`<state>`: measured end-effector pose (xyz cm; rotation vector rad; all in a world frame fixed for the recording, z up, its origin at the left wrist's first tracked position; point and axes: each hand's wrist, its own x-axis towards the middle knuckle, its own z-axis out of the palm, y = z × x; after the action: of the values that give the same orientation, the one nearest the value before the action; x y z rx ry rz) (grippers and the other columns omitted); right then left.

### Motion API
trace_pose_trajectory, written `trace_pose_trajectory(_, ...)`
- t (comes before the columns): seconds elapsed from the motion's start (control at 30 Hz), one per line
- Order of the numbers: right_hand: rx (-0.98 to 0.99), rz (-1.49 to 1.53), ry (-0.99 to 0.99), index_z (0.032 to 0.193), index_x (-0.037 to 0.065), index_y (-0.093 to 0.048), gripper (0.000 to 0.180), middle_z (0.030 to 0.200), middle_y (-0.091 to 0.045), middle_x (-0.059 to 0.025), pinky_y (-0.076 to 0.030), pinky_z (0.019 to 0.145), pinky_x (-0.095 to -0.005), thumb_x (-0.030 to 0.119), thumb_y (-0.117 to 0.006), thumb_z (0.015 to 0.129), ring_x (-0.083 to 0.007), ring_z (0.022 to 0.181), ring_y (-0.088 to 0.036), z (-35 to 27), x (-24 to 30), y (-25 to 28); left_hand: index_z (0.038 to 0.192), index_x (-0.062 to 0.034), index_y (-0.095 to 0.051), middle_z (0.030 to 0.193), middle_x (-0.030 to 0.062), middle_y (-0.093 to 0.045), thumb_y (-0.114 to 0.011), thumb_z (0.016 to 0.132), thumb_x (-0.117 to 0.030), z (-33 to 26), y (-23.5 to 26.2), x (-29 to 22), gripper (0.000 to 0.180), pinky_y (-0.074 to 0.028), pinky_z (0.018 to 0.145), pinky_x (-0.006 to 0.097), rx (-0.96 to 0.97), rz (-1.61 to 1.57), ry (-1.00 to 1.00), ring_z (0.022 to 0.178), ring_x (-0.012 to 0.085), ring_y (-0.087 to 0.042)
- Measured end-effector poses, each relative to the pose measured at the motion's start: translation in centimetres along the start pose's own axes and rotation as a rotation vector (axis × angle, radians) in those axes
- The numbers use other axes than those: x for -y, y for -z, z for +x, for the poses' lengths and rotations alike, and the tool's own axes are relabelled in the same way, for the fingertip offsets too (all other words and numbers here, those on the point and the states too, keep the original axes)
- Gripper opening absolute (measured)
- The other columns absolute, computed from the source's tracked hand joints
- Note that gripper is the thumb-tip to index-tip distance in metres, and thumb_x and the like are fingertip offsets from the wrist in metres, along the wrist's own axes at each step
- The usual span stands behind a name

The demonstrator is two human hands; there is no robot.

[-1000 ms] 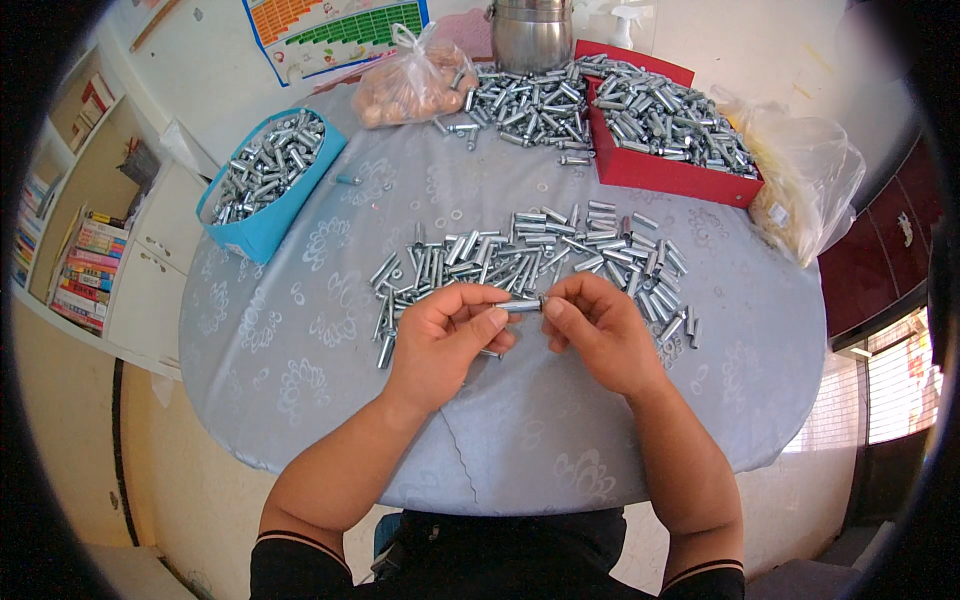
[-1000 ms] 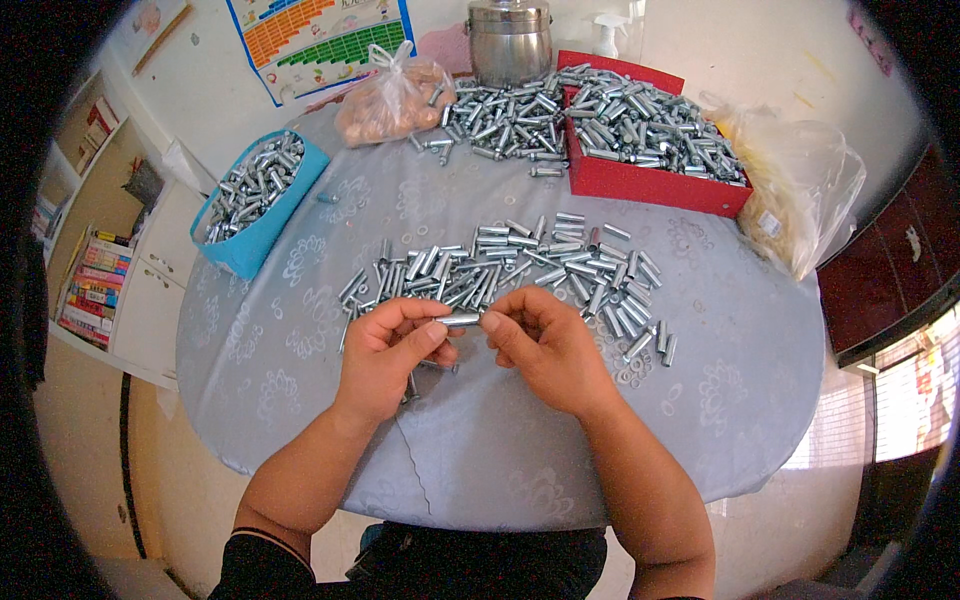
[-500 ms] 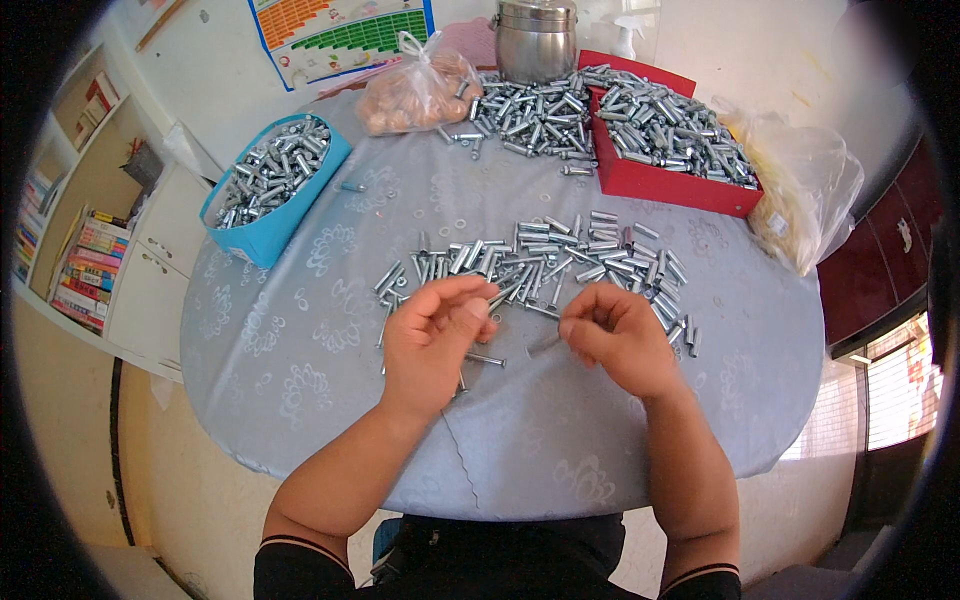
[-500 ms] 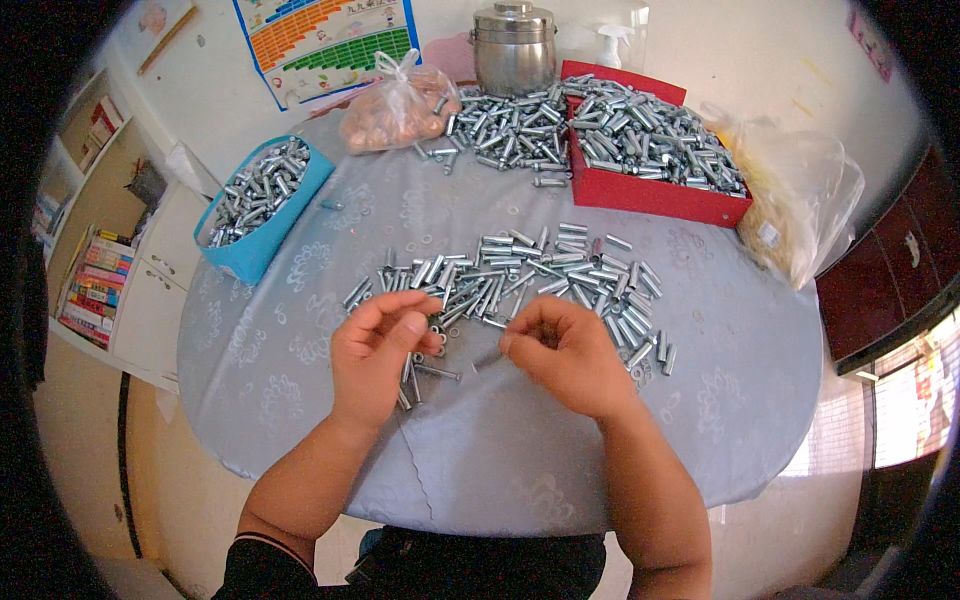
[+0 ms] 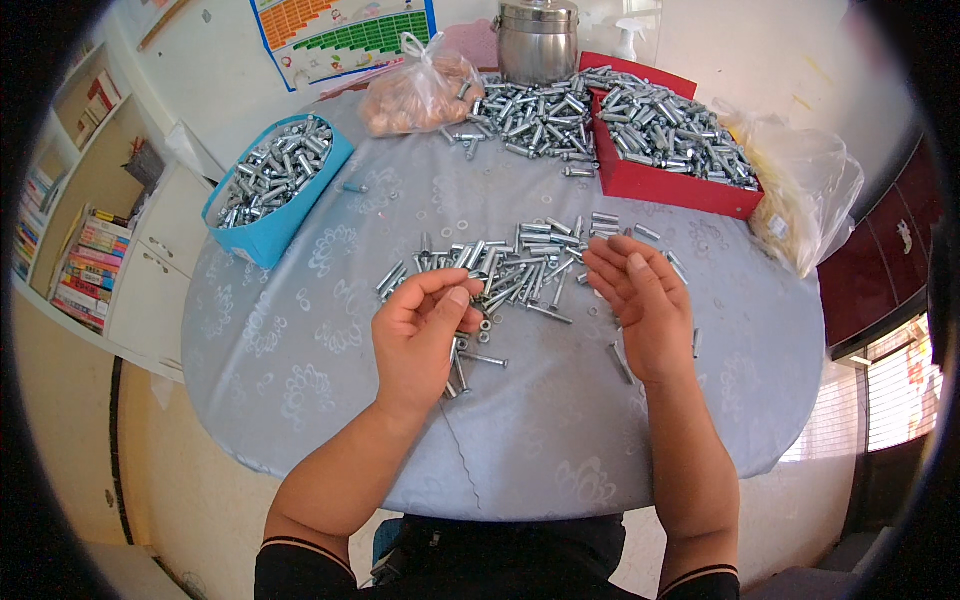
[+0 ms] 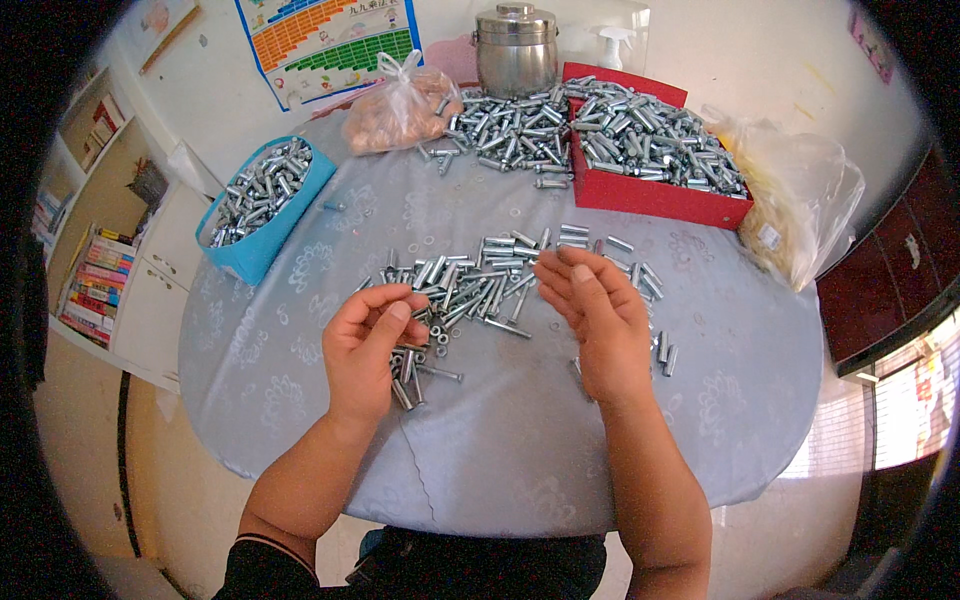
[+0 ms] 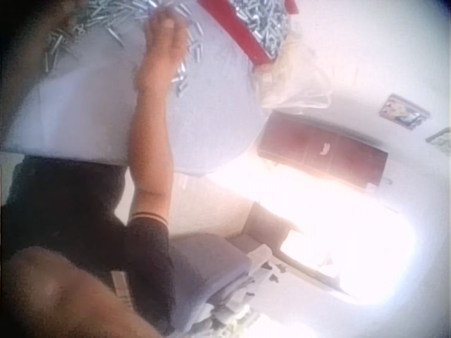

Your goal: The person sits at a table and repeatedly picks up metal bolts and washers, screwing the washers onto the bolts by hand. The person handles the fasteners one at a time, placing the assembled units back onto the table among a large pile of loose parts.

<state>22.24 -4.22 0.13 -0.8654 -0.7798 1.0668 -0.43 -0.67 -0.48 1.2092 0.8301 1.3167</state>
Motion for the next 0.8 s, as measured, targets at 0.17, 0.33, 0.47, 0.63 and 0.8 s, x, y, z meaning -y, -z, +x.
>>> trace_pose_trajectory(0.17,-0.145,0.012,0.047,0.108,-0.001,-0.061,0.022,0.102,-0.068,-0.0144,-0.054,0.083,-0.0326,0.016,-0.052,0.098,-0.0222,0.093,-0.067,0.0,0.1,0.6,0.109,0.0014,-0.063,0.098,0.0111,-0.069,-0.058,0.093,-0.006,0.3,0.3,0.2,0.018,-0.054,0.071,0.026,-0.035,0.072,-0.033,0.077,0.0127,-0.065)
trace_pose_trajectory(0.33,-0.215,0.003,0.073,0.102,0.000,-0.062,0.019,0.094,-0.068,-0.0118,-0.054,0.074,-0.0302,0.016,-0.054,0.097,-0.0194,0.084,-0.067,0.1,0.4,1.3,0.102,0.0012,-0.067,0.097,0.0092,-0.069,-0.060,0.091,-0.003,0.6,0.6,0.6,0.014,-0.053,0.072,0.025,-0.030,0.152,-0.137,0.080,0.0112,-0.063)
trace_pose_trajectory(0.47,-0.257,-0.009,0.085,0.099,0.000,-0.063,0.018,0.090,-0.068,-0.0109,-0.053,0.070,-0.0286,0.016,-0.055,0.096,-0.0174,0.078,-0.066,0.1,0.3,1.5,0.091,-0.0029,-0.069,0.092,0.0079,-0.069,-0.067,0.080,-0.003,0.9,1.2,-0.1,0.011,-0.049,0.078,0.032,0.257,0.623,-0.303,0.085,0.0183,-0.061)
trace_pose_trajectory(0.63,-0.310,-0.016,0.137,0.096,0.001,-0.063,0.016,0.087,-0.068,-0.0096,-0.051,0.063,-0.0265,0.016,-0.056,0.095,-0.0141,0.070,-0.063,0.4,1.1,2.2,0.088,-0.0075,-0.068,0.089,0.0064,-0.066,-0.069,0.068,-0.004,0.8,1.0,-1.3,0.020,-0.045,0.084,0.039,0.618,0.963,-0.532,0.090,0.0280,-0.056)
trace_pose_trajectory(0.8,-0.371,-0.052,0.188,0.094,0.002,-0.064,0.014,0.084,-0.067,-0.0082,-0.049,0.059,-0.0248,0.015,-0.057,0.094,-0.0119,0.065,-0.061,0.8,2.4,3.1,0.087,-0.0083,-0.067,0.086,0.0050,-0.064,-0.065,0.069,-0.002,0.5,0.8,0.0,0.019,-0.047,0.080,0.038,0.750,1.091,-0.573,0.090,0.0270,-0.055)
